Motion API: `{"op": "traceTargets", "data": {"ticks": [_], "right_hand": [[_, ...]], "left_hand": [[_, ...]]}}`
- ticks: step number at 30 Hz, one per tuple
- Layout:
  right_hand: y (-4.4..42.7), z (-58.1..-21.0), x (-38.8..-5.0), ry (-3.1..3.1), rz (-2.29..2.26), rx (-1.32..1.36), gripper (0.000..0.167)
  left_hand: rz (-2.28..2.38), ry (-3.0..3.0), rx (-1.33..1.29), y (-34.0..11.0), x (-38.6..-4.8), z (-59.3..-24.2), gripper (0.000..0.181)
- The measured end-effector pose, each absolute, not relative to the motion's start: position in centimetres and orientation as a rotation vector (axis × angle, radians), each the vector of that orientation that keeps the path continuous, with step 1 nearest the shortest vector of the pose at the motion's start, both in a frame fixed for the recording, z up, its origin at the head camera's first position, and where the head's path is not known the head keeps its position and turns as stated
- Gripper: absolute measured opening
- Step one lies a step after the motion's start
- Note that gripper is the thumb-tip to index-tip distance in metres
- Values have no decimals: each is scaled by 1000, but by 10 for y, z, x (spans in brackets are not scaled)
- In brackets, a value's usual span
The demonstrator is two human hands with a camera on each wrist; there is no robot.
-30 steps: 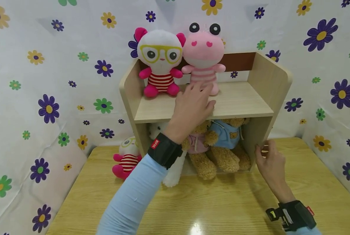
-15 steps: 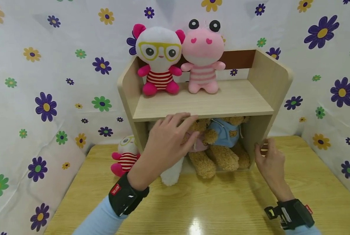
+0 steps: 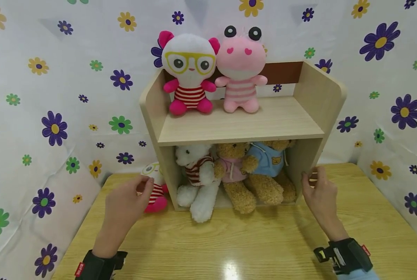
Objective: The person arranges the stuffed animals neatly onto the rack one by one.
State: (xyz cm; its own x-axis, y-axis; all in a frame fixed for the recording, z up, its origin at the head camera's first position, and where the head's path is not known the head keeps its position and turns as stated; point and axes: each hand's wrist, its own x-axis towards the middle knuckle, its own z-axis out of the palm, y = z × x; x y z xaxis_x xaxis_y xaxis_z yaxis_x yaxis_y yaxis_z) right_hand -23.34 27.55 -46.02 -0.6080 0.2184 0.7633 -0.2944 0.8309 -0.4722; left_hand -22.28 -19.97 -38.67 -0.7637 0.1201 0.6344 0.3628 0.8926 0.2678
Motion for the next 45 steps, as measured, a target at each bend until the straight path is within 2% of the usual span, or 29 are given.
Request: {"op": "traceTargets", "data": {"ticks": [4, 12, 22, 45], "right_hand": [[276, -460, -234, -2110, 713, 68, 14], [275, -459, -235, -2099, 715, 82, 14], [277, -462, -233, -2104, 715, 78, 14], [277, -460, -235, -2090, 697, 90, 16]], "left_hand": [[-537, -2574, -180, -222, -243, -407, 21], [-484, -2819, -142, -221, -273, -427, 39], [-517, -2909, -81, -217, -279, -437, 48], [-532, -2835, -37, -221, -285, -451, 35]]}}
